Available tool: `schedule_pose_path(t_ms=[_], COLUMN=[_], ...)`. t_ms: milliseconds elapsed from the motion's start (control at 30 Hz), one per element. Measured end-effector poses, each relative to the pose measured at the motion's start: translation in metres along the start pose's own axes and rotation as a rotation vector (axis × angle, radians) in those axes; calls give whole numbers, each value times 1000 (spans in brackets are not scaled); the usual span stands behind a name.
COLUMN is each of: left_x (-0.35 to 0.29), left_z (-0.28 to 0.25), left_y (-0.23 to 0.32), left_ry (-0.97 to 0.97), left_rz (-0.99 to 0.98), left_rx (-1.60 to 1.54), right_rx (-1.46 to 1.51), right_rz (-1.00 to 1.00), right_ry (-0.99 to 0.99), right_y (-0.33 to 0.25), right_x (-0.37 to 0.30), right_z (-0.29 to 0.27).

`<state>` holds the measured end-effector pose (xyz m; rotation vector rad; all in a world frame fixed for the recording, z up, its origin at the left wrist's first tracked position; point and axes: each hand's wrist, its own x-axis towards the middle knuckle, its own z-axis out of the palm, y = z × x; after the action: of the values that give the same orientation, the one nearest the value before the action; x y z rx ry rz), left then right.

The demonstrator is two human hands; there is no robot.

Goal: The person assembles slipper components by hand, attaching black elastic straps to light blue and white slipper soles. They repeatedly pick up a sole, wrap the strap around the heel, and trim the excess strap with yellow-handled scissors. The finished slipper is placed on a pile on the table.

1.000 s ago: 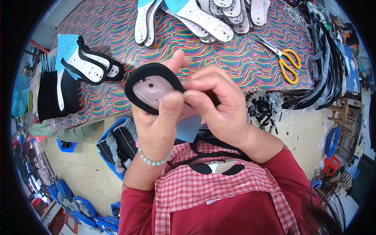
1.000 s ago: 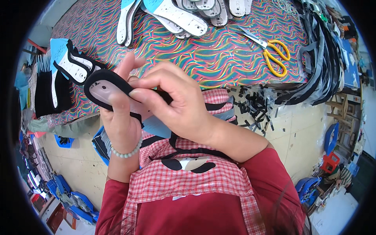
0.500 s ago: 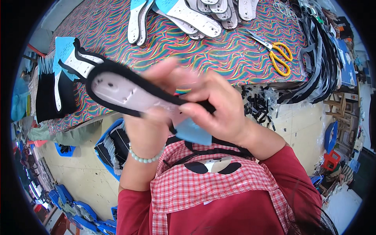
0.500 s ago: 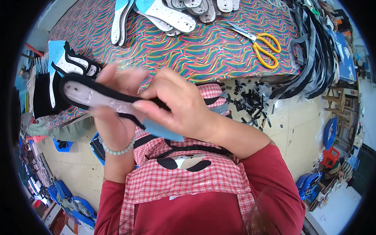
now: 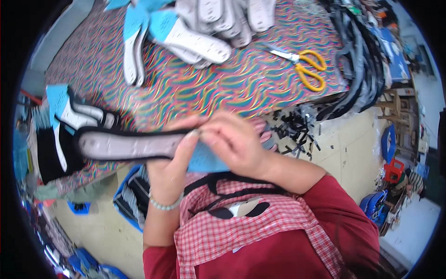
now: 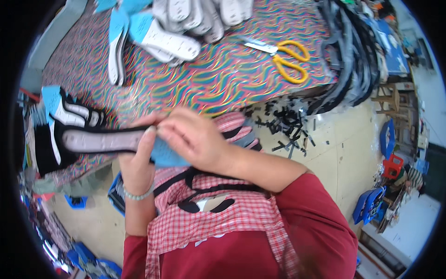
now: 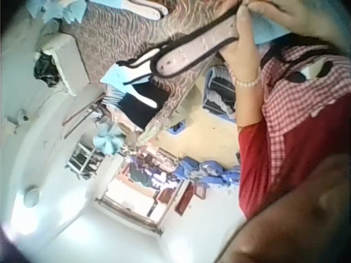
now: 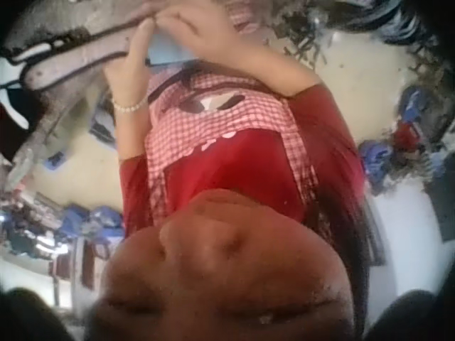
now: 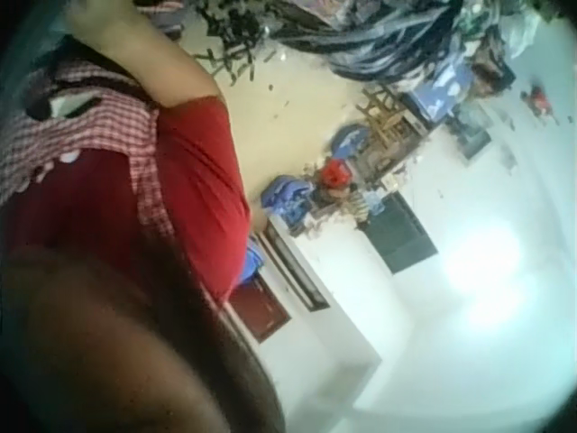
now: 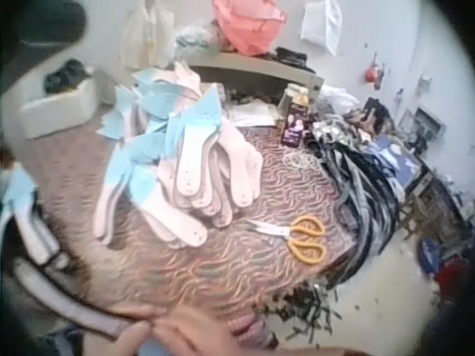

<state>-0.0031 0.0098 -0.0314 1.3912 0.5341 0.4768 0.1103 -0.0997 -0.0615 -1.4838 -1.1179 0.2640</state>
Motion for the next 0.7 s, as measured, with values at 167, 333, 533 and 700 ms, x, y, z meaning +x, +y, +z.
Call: schedule_pose_path(t_ms=[167, 333, 533, 700], left_x=[-4, -53, -82, -61], left_z=[-45, -114, -198, -223], left_y=[17, 12, 130, 96], left_ry=[-95, -222, -185, 710], left_rz=[-302, -153, 493, 368], left_rx=[-38, -746, -1495, -456], right_rx=[-65, -372, -971, -940], right_rz=[89, 153, 357, 185], right_ry=[-482, 28, -158, -263], right_y=[-1, 40, 85, 95], right_x=[1, 12, 9, 22], right_z=[-45, -139, -233, -222])
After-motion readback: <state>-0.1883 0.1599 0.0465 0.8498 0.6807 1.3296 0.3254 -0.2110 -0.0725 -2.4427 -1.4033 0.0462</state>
